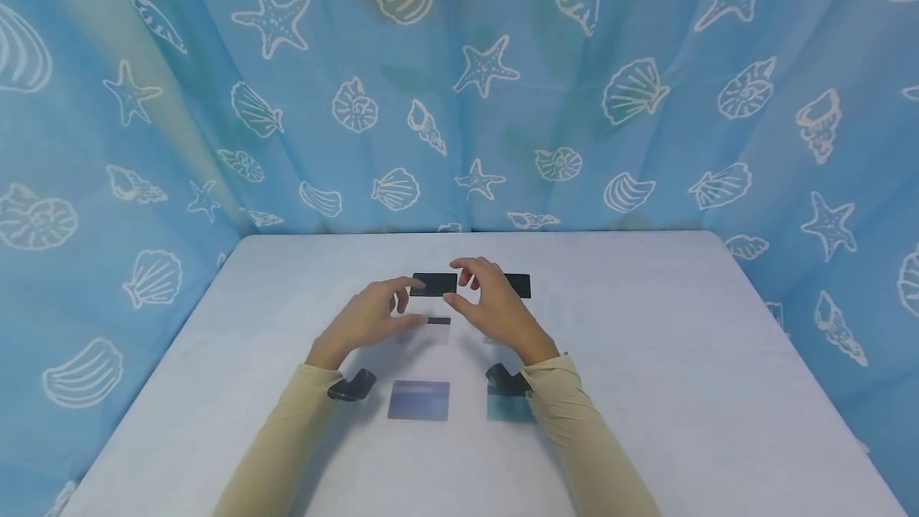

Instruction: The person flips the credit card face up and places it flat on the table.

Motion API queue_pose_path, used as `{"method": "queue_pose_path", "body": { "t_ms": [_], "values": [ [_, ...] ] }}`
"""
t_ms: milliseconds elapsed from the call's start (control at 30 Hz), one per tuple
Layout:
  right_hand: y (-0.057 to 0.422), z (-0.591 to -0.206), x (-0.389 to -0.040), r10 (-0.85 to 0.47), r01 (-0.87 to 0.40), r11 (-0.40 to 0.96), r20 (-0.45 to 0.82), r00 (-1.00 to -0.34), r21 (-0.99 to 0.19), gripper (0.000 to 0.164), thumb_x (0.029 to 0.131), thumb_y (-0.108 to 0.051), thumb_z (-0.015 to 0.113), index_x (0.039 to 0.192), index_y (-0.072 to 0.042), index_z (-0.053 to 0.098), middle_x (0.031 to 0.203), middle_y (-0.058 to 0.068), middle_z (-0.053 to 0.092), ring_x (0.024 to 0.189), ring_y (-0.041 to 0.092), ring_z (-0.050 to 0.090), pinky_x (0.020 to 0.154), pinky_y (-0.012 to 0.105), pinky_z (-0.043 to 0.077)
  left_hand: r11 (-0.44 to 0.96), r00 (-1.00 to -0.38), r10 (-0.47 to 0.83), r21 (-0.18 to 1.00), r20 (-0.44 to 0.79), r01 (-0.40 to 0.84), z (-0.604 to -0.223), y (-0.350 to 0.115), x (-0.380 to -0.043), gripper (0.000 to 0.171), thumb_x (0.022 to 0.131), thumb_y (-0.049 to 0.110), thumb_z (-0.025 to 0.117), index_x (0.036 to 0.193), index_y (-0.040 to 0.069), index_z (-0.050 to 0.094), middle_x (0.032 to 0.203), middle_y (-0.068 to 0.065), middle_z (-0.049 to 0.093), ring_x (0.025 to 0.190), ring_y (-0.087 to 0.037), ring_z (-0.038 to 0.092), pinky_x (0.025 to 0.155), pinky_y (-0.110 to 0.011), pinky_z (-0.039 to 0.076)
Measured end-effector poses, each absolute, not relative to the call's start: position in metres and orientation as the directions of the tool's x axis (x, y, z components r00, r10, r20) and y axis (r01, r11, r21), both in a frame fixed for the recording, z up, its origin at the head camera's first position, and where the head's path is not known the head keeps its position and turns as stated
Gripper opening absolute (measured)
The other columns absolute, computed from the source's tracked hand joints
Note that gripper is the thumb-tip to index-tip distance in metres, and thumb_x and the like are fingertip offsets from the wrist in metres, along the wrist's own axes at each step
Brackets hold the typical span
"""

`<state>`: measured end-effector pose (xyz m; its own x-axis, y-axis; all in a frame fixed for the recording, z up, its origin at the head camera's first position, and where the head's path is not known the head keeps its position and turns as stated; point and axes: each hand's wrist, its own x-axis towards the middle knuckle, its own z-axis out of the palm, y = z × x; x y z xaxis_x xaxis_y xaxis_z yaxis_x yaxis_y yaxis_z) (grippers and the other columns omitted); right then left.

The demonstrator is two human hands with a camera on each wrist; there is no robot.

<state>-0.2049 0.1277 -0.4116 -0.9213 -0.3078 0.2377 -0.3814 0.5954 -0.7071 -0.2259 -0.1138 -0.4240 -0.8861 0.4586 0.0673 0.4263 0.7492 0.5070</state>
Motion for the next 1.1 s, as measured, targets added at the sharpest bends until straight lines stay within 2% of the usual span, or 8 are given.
{"method": "queue_pose_path", "body": {
  "t_ms": [267, 433, 667, 833, 933, 1100],
  "values": [
    [0.121, -0.427, -0.204, -0.333, -0.353, 0.655, 0.165, -0.928, -0.668, 0.056, 0.096, -0.026, 0.074, 0.145, -0.007, 0.054, 0.113, 0.009, 0.06, 0.106, 0.026, 0.056, 0.088, 0.04, 0.05, 0.801, -0.897, 0.442, 0.463, -0.028, 0.38, -0.429, -0.117, -0.225, 0.06, 0.086, 0.034, 0.085, 0.139, 0.015, 0.063, 0.087, 0.0, 0.063, 0.067, -0.013, 0.051, 0.06, -0.027, 0.041],
    [0.12, -0.437, -0.206, -0.361, -0.362, 0.68, 0.139, -0.922, -0.637, 0.057, 0.094, -0.026, 0.077, 0.142, -0.004, 0.056, 0.11, 0.008, 0.06, 0.103, 0.024, 0.055, 0.086, 0.038, 0.049, 0.809, -0.892, 0.444, 0.465, -0.087, 0.358, -0.432, -0.117, -0.225, 0.06, 0.085, 0.033, 0.086, 0.137, 0.013, 0.064, 0.088, -0.002, 0.065, 0.071, -0.016, 0.056, 0.065, -0.029, 0.046],
    [0.12, -0.444, -0.209, -0.353, -0.307, 0.725, 0.051, -0.934, -0.616, 0.057, 0.092, -0.026, 0.079, 0.14, -0.005, 0.058, 0.11, 0.008, 0.06, 0.105, 0.025, 0.053, 0.084, 0.037, 0.049, 0.854, -0.899, 0.412, 0.406, -0.147, 0.325, -0.438, -0.12, -0.23, 0.062, 0.083, 0.036, 0.087, 0.137, 0.016, 0.064, 0.086, -0.001, 0.063, 0.073, -0.016, 0.056, 0.065, -0.029, 0.044],
    [0.117, -0.448, -0.212, -0.351, -0.266, 0.755, -0.026, -0.936, -0.599, 0.057, 0.09, -0.028, 0.081, 0.139, -0.008, 0.06, 0.114, 0.009, 0.061, 0.105, 0.025, 0.054, 0.089, 0.041, 0.053, 0.882, -0.909, 0.373, 0.376, -0.188, 0.284, -0.437, -0.124, -0.233, 0.06, 0.084, 0.038, 0.086, 0.136, 0.018, 0.064, 0.085, 0.0, 0.062, 0.073, -0.016, 0.056, 0.064, -0.03, 0.043],
    [0.115, -0.452, -0.215, -0.365, -0.283, 0.774, -0.035, -0.93, -0.566, 0.057, 0.089, -0.028, 0.083, 0.138, -0.007, 0.061, 0.112, 0.009, 0.062, 0.104, 0.025, 0.053, 0.092, 0.044, 0.052, 0.891, -0.91, 0.361, 0.365, -0.206, 0.271, -0.436, -0.125, -0.232, 0.058, 0.083, 0.038, 0.087, 0.134, 0.018, 0.065, 0.086, -0.001, 0.062, 0.074, -0.017, 0.056, 0.065, -0.031, 0.043],
    [0.108, -0.456, -0.216, -0.378, -0.304, 0.787, -0.031, -0.925, -0.537, 0.055, 0.087, -0.025, 0.085, 0.133, -0.004, 0.064, 0.111, 0.011, 0.063, 0.106, 0.028, 0.054, 0.112, 0.056, 0.043, 0.903, -0.912, 0.333, 0.359, -0.239, 0.236, -0.437, -0.127, -0.23, 0.058, 0.083, 0.039, 0.087, 0.132, 0.02, 0.066, 0.089, -0.001, 0.063, 0.077, -0.017, 0.057, 0.069, -0.031, 0.045]
  ]
}}
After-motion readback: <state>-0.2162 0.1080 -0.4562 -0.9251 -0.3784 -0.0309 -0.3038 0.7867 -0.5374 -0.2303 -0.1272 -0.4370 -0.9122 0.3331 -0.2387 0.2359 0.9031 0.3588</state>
